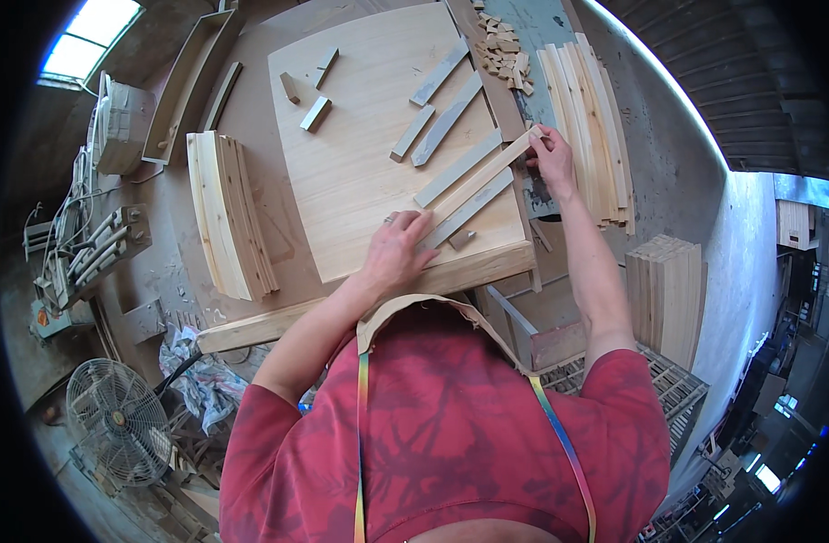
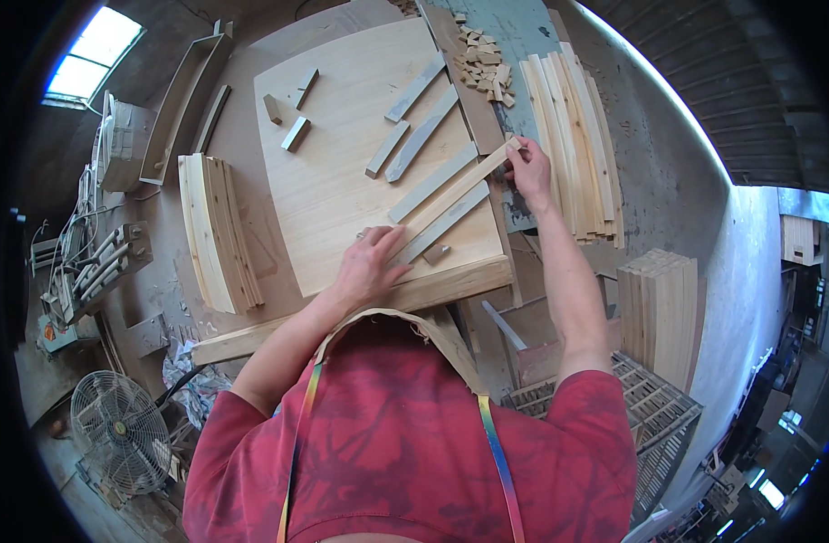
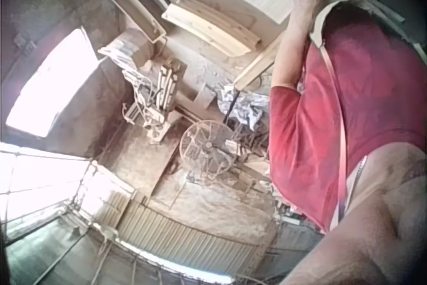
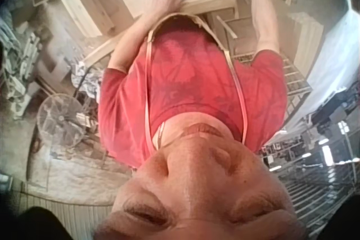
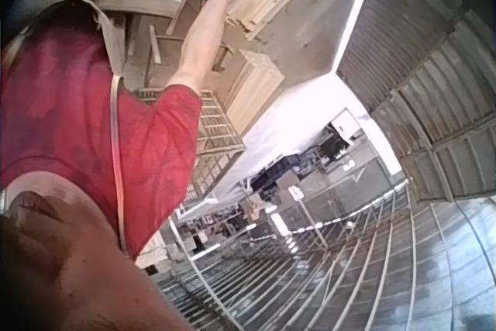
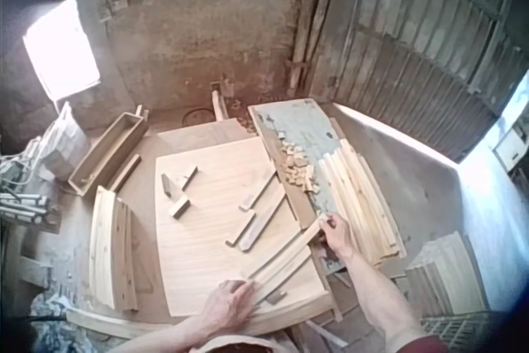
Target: The person is sorting and arranging multiple wooden slats on a workbench in a workshop.
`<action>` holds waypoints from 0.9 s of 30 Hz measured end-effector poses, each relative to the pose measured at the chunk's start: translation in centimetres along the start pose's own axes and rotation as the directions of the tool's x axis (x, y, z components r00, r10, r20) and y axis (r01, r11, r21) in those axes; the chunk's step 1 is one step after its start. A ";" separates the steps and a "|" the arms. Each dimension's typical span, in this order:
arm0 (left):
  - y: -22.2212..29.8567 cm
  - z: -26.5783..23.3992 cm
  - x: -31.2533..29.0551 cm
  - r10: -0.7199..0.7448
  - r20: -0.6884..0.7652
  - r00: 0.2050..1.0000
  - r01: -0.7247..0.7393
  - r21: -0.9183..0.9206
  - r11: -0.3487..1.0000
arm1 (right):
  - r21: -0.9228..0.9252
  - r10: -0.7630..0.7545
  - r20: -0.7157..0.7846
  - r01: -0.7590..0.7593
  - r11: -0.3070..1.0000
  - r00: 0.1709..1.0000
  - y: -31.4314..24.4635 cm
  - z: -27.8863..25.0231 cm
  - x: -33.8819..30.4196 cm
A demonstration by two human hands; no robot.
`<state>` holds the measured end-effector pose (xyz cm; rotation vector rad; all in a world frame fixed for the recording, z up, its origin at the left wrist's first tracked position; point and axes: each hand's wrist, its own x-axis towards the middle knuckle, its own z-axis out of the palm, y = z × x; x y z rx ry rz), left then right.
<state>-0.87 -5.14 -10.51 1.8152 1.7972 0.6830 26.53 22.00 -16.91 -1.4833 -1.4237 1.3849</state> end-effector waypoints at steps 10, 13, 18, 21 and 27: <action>-0.8 2.6 -0.1 0.111 0.026 0.994 -0.113 0.145 0.983 | -0.280 -0.109 -0.104 0.076 0.957 0.989 0.5 0.0 1.8; -0.7 3.5 -0.3 0.152 -0.022 0.988 -0.144 0.208 0.967 | -0.519 -0.292 -0.084 0.208 0.829 0.953 0.5 -0.5 2.1; -0.7 4.5 -0.6 0.171 -0.064 0.983 -0.144 0.310 0.940 | -0.659 -0.464 0.161 0.445 0.607 0.871 -0.8 -1.9 2.4; -0.9 4.8 -0.8 0.184 -0.093 0.979 -0.145 0.326 0.934 | -0.624 -0.563 0.310 0.611 0.487 0.766 -2.3 -2.5 2.2; -0.8 5.4 -1.3 0.204 -0.124 0.971 -0.150 0.345 0.926 | -0.739 -0.382 0.537 0.638 0.217 0.752 -3.7 -2.9 4.4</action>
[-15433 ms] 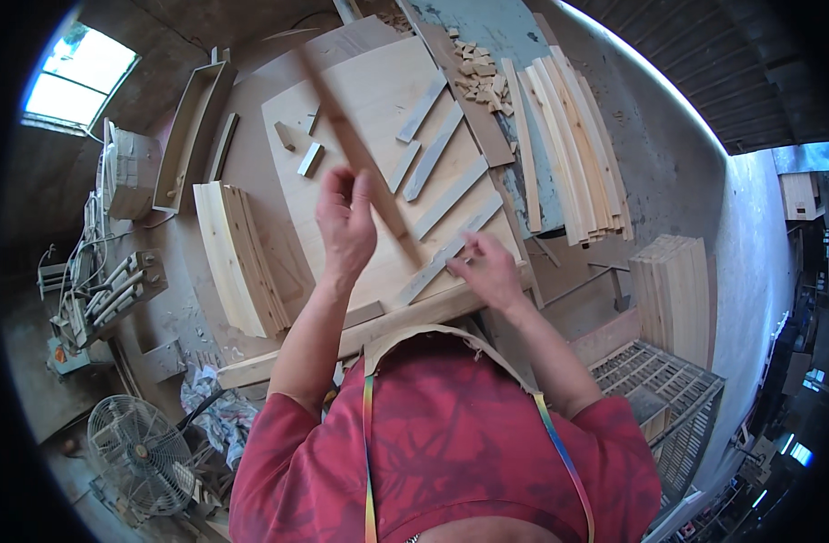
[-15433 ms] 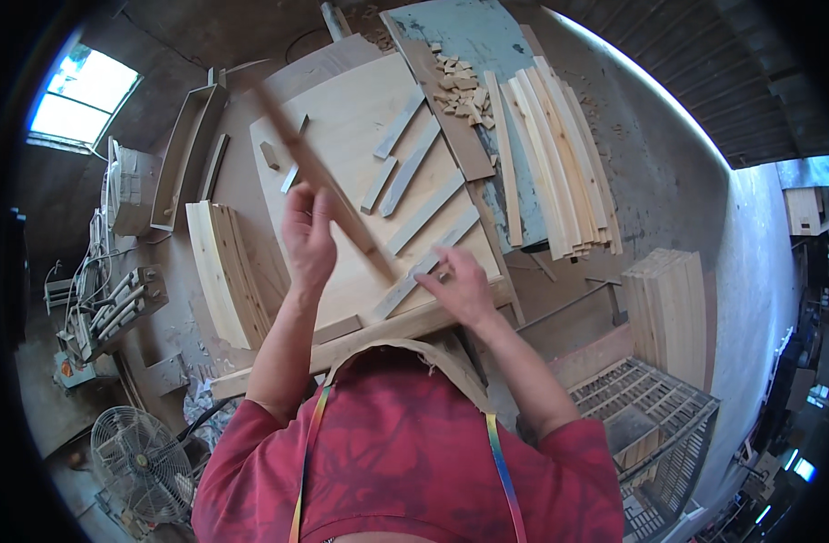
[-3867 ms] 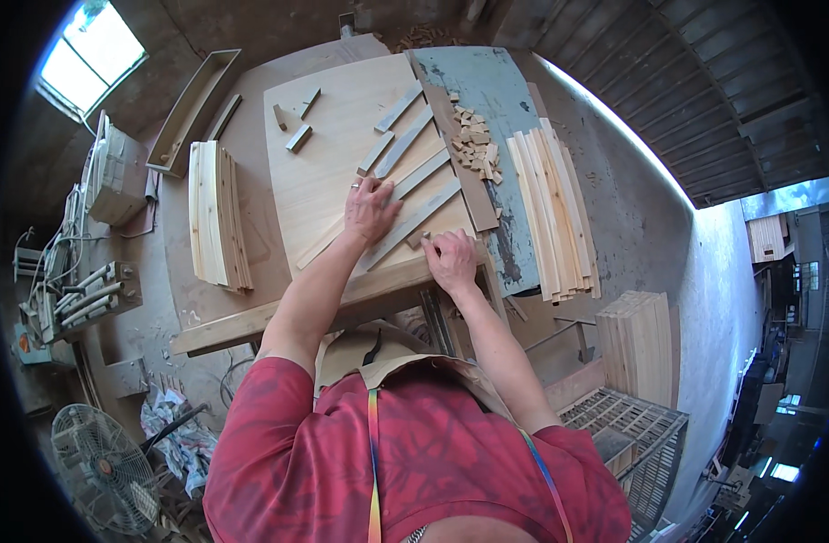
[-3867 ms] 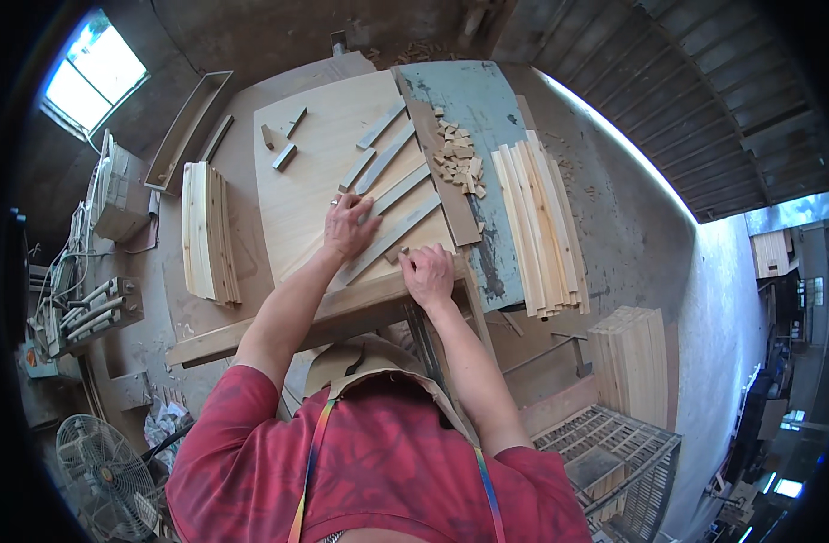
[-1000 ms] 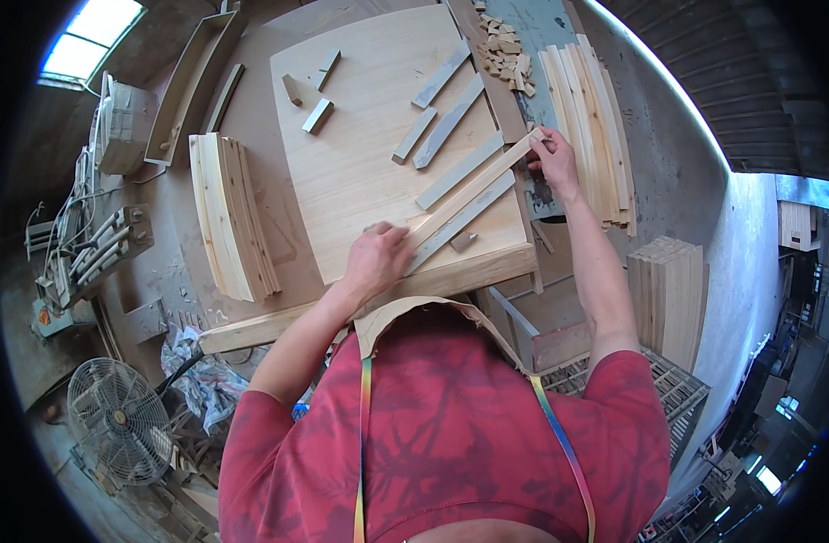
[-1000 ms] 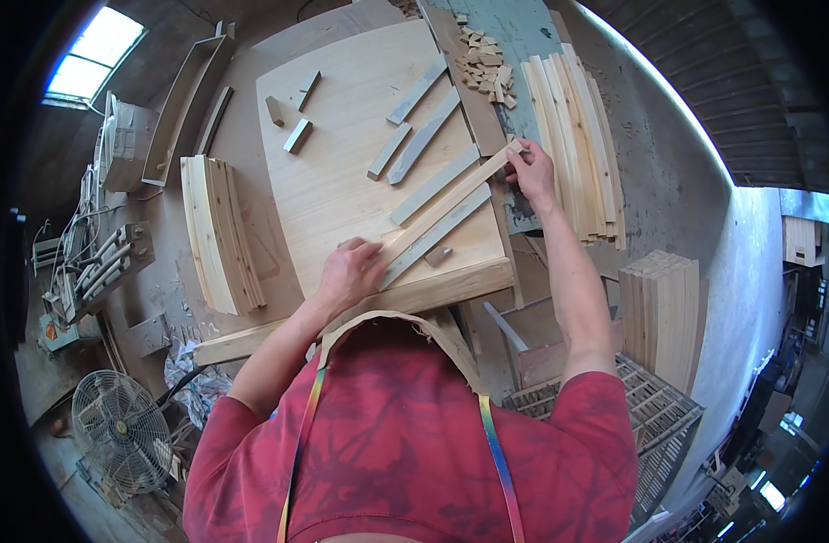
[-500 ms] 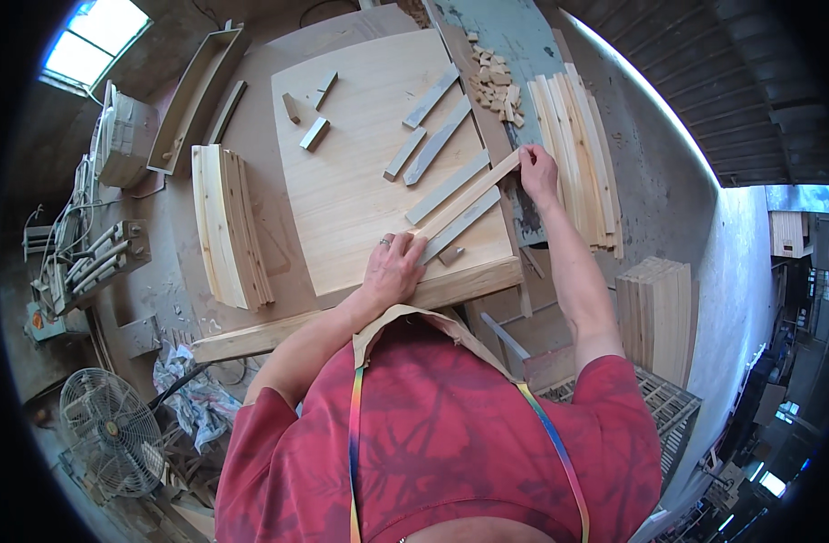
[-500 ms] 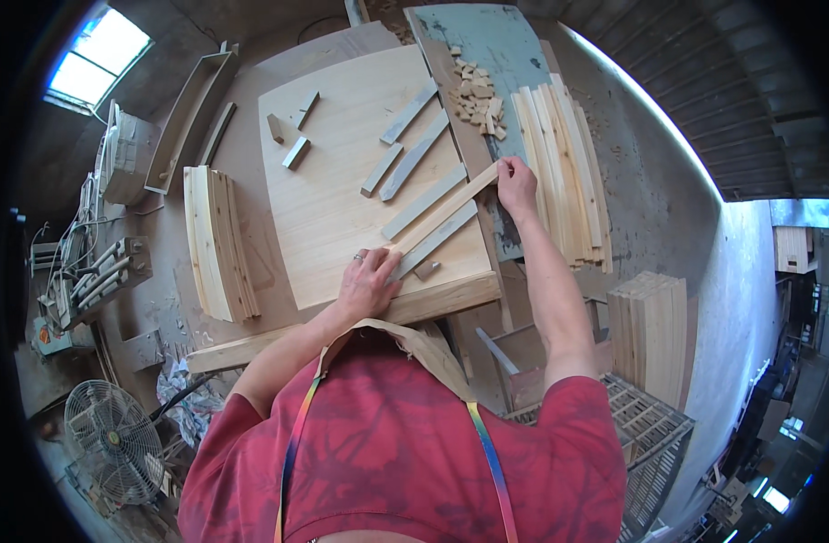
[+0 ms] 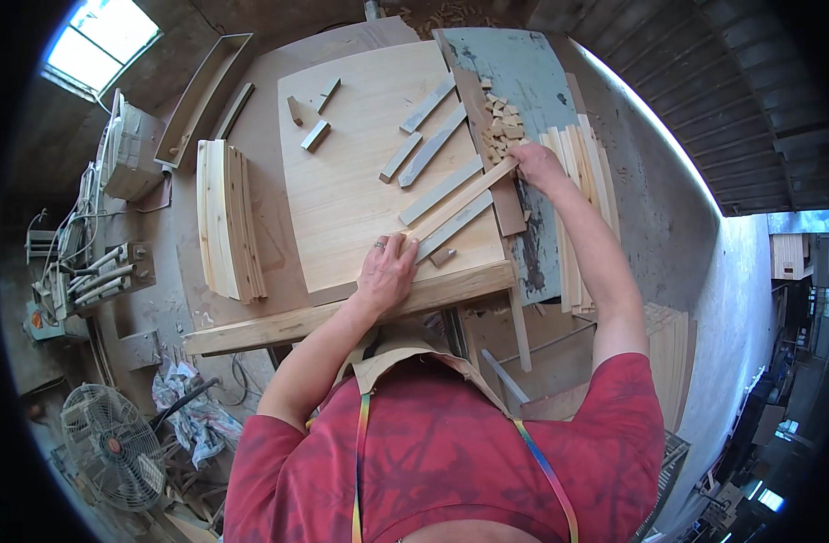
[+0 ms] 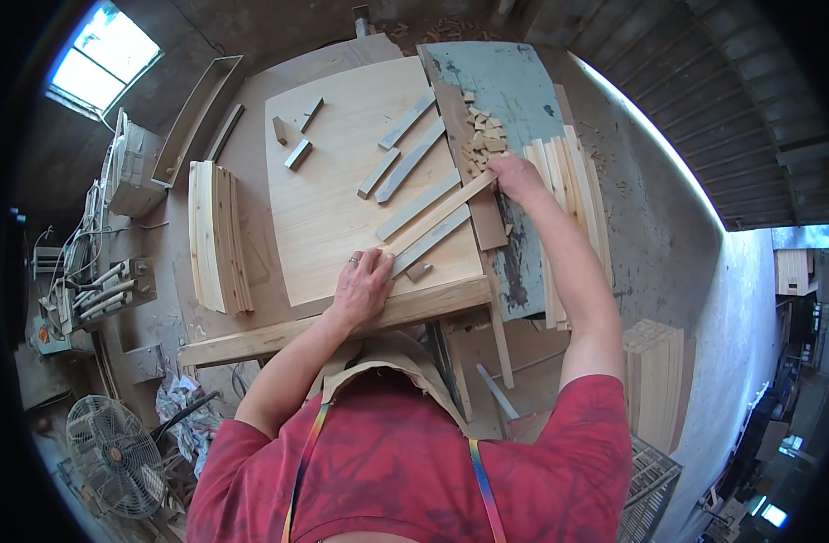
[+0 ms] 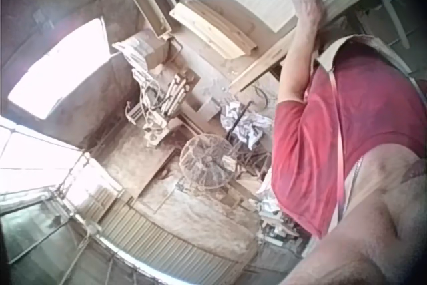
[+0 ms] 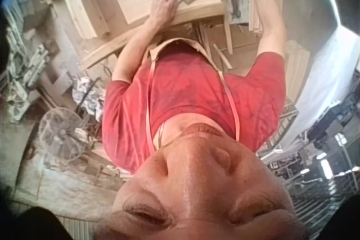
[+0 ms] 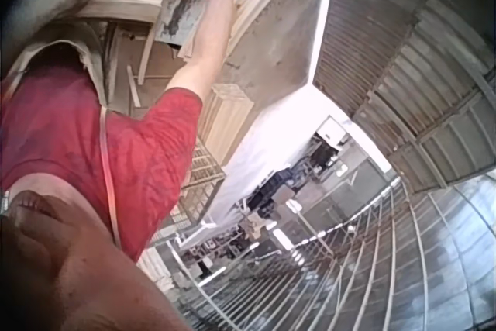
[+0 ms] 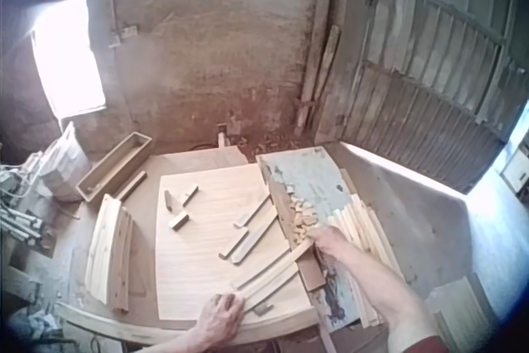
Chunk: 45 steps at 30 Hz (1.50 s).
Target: The person is sorting and arranging multiple wooden slats on a workbench in a workshop.
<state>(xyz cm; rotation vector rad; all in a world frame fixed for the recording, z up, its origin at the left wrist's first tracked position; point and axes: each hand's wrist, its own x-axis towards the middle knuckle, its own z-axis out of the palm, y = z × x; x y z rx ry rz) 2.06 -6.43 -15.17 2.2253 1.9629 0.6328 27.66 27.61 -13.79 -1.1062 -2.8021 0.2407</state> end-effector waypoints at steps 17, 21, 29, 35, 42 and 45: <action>0.9 1.2 -2.5 -0.095 0.054 0.994 0.095 0.007 0.995 | -0.016 0.165 -0.804 -0.299 0.954 0.571 -3.5 -15.5 -3.4; 0.6 0.8 -2.0 -0.106 0.041 0.993 0.107 -0.012 0.994 | 0.209 0.310 -0.714 -0.232 0.950 0.627 -9.4 -15.9 -15.6; 0.7 -0.5 -1.4 -0.096 0.072 0.993 0.098 -0.029 0.995 | 0.610 0.695 -0.169 -0.480 0.631 0.699 -14.6 -1.0 -29.7; 1.9 -1.2 -0.6 -0.099 0.081 0.992 0.102 -0.031 0.994 | 0.618 0.631 -0.051 -0.471 0.629 0.774 -12.7 1.4 -24.5; 2.0 -2.2 1.2 -0.066 0.080 0.995 0.078 -0.155 0.985 | 0.658 0.647 -0.091 -0.442 0.610 0.757 -10.9 4.1 -10.8; 0.9 -2.7 1.6 -0.151 0.095 0.984 0.163 -0.142 0.976 | 0.582 0.613 -0.153 -0.431 0.690 0.775 -12.4 5.7 -7.0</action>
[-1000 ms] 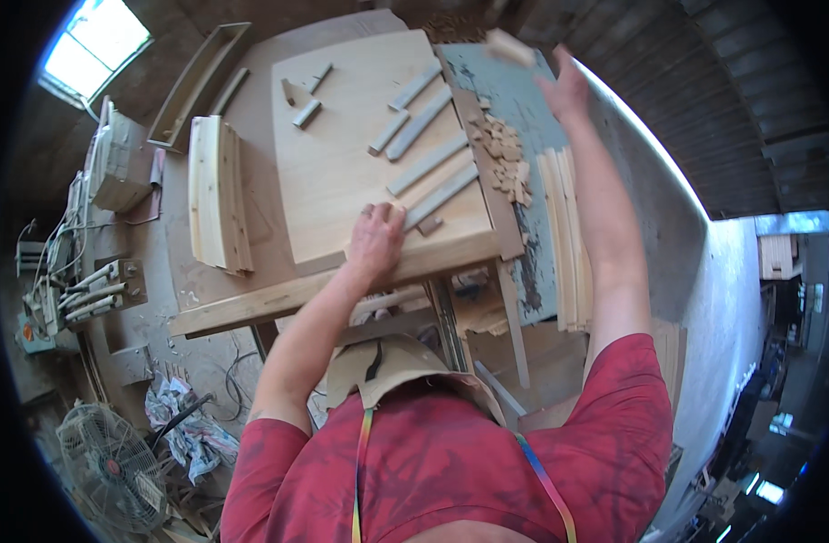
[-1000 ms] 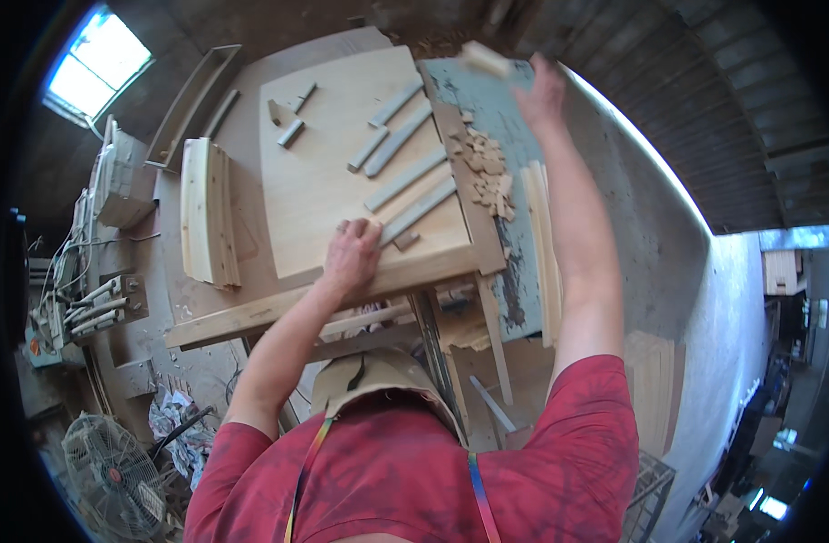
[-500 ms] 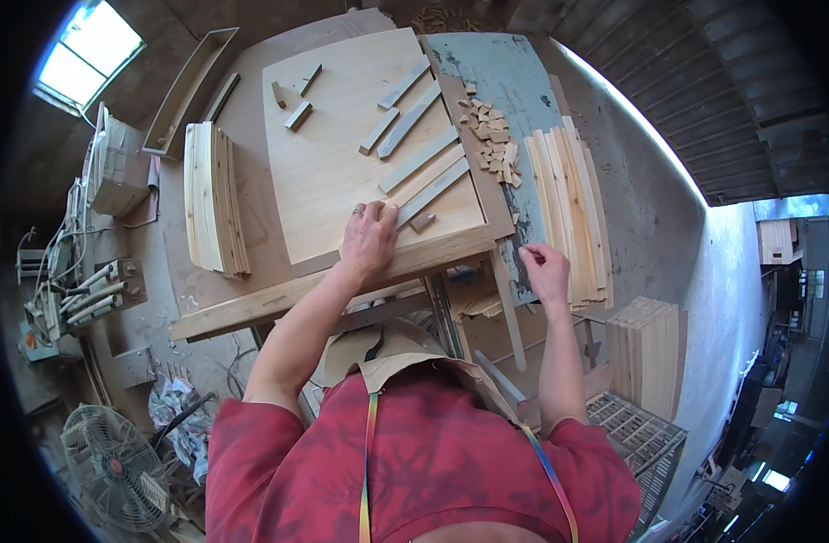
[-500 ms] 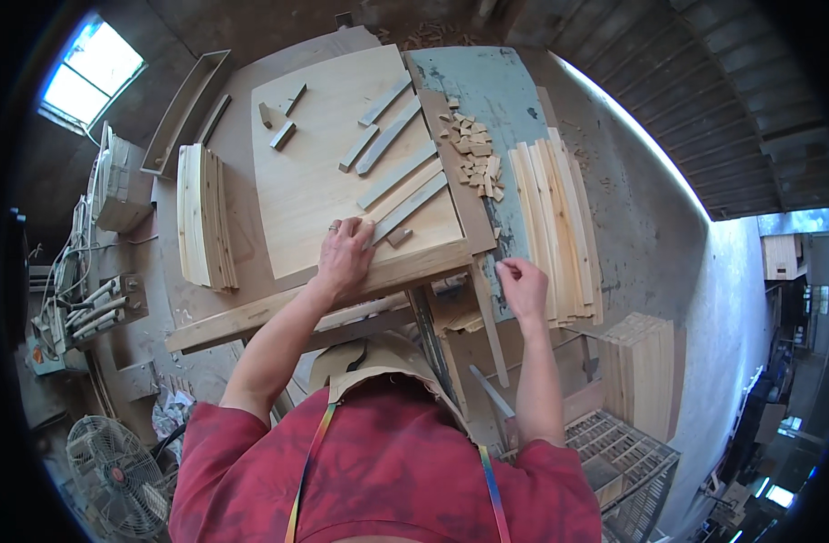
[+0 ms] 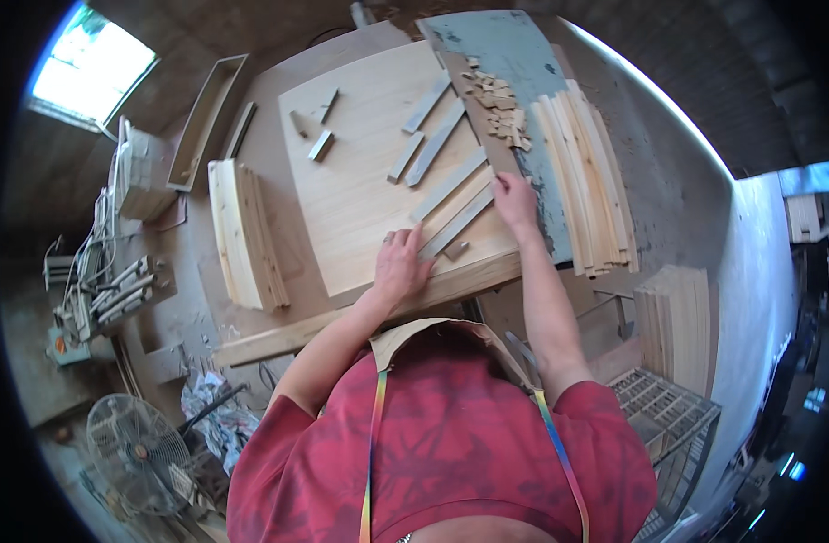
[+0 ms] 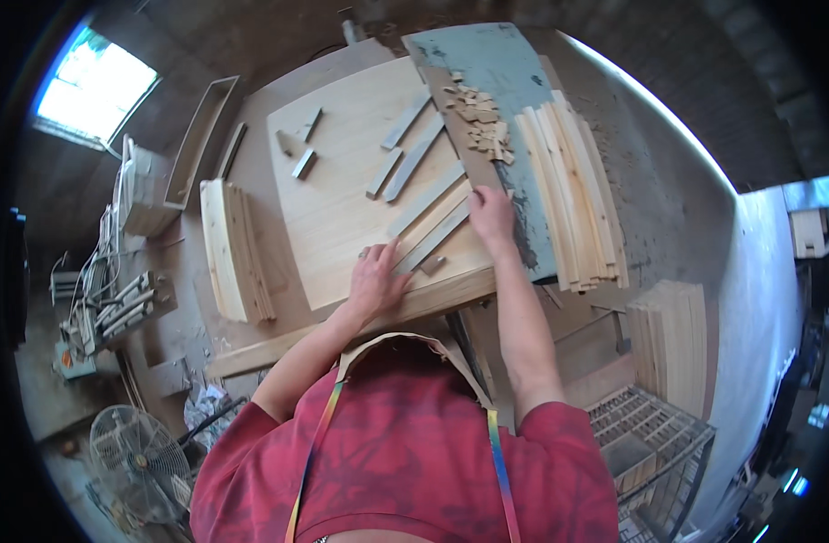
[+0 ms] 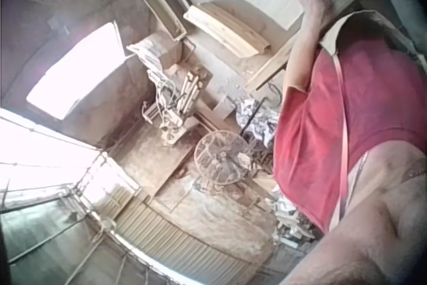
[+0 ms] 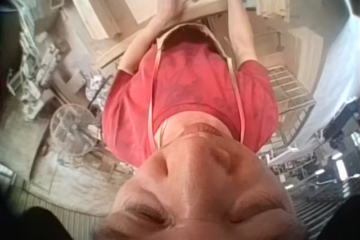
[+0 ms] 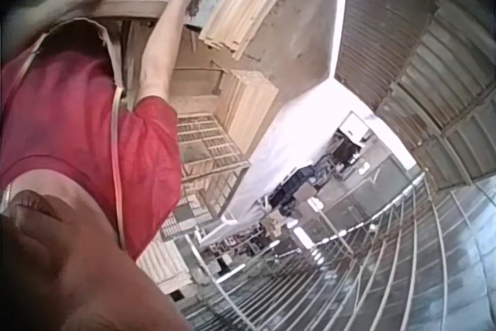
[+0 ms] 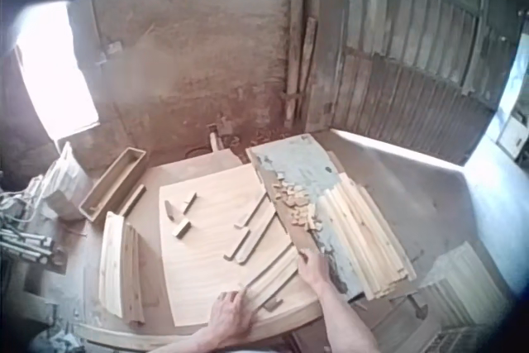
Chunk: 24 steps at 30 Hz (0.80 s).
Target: The person is sorting and arranging multiple wooden slats on a workbench in a workshop.
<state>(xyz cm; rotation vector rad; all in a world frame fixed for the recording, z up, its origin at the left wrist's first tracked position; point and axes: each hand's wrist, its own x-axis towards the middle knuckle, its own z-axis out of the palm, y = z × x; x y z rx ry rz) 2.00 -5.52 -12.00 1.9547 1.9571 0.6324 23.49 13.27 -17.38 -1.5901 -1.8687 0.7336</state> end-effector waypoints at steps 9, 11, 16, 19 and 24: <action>-2.3 -0.5 2.0 -0.194 0.057 0.979 0.202 -0.322 0.925 | 0.351 0.130 0.044 -0.137 0.926 0.991 -3.7 -0.1 1.0; -2.2 -1.1 2.0 -0.275 0.052 0.960 0.266 -0.464 0.845 | 0.523 0.093 0.137 -0.152 0.839 0.986 -6.0 -1.6 1.4; -0.2 -7.1 3.3 -0.330 0.123 0.936 0.312 -0.725 0.614 | 0.821 0.048 0.096 -0.107 0.561 0.994 -11.0 -4.7 1.2; -3.9 -14.1 1.6 -0.527 -0.253 0.812 0.237 -0.681 0.693 | 0.834 -0.032 0.166 -0.123 0.538 0.986 -10.4 -4.4 1.2; -21.6 -23.9 -4.8 -0.737 -0.564 0.372 0.436 -0.595 0.675 | 0.403 -0.047 0.313 -0.088 0.911 0.949 -4.6 -1.6 -1.8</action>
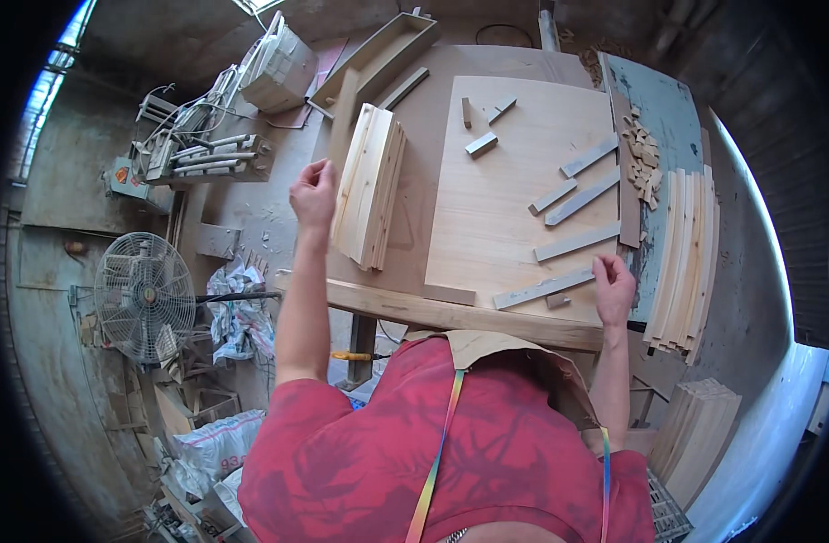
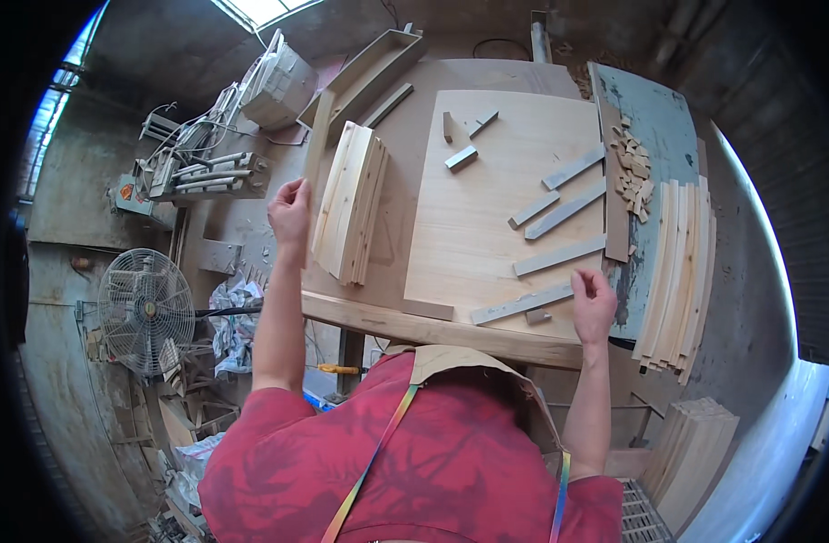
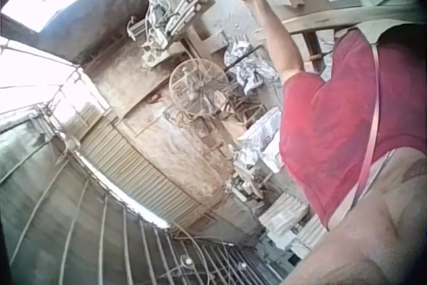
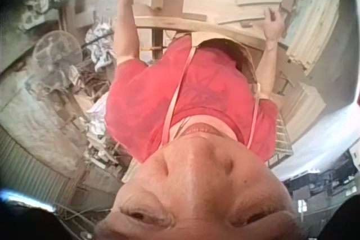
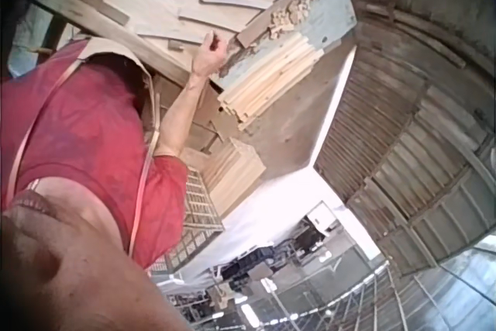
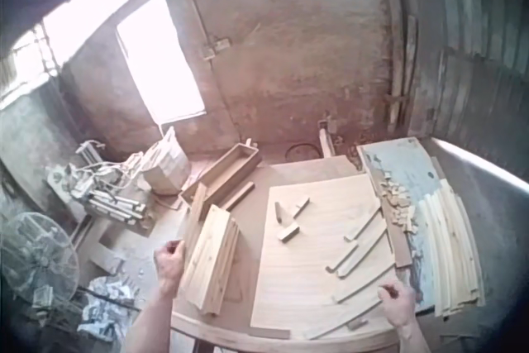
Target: The person is sorting and arranging multiple wooden slats on a workbench in a workshop.
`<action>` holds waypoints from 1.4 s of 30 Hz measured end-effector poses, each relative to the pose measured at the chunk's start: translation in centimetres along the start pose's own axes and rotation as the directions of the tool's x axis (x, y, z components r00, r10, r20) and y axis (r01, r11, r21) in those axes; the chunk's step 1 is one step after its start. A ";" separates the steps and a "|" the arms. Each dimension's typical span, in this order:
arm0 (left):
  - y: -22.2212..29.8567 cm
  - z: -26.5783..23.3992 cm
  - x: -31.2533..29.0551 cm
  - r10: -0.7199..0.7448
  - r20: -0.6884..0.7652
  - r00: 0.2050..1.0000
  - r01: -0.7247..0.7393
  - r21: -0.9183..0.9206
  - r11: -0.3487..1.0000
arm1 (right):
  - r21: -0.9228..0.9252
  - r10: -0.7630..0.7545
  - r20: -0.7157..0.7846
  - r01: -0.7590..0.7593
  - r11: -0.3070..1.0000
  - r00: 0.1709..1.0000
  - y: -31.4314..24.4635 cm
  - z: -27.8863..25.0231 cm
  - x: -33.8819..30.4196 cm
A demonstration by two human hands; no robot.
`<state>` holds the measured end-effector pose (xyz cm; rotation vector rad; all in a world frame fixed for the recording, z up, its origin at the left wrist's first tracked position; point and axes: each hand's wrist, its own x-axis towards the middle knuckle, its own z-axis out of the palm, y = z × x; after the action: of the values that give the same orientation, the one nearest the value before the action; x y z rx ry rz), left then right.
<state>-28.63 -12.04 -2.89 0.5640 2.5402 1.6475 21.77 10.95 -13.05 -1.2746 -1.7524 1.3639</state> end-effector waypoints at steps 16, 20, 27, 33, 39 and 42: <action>-7.8 0.5 4.7 -0.262 0.056 0.963 0.245 0.212 0.946 | -0.178 0.093 0.103 -0.074 0.981 0.990 1.1 -0.6 -3.2; -5.0 1.5 3.4 -0.262 0.081 0.962 0.217 0.357 0.908 | -0.200 0.089 0.080 -0.071 0.977 0.993 1.5 -1.1 -3.7; -5.6 0.9 4.7 -0.105 0.174 0.979 -0.047 0.697 0.715 | -0.371 -0.023 -0.190 -0.050 0.927 0.981 1.3 -4.0 -2.3; -2.1 3.5 1.1 -0.087 0.278 0.957 -0.183 0.806 0.563 | -0.768 -0.094 -0.421 -0.300 0.566 0.902 5.9 -9.8 -0.9; -2.3 4.0 0.4 -0.065 0.285 0.956 -0.199 0.796 0.571 | -0.790 0.033 -0.456 -0.422 0.445 0.889 7.8 -10.3 0.1; -1.5 4.1 -0.7 -0.021 0.247 0.969 -0.199 0.824 0.530 | -0.757 0.064 -0.477 -0.446 0.478 0.877 6.6 -9.9 0.6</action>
<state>-27.35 -9.20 -6.06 0.8666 3.0054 0.1476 32.33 15.56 -16.23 -2.2387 -2.0272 0.1748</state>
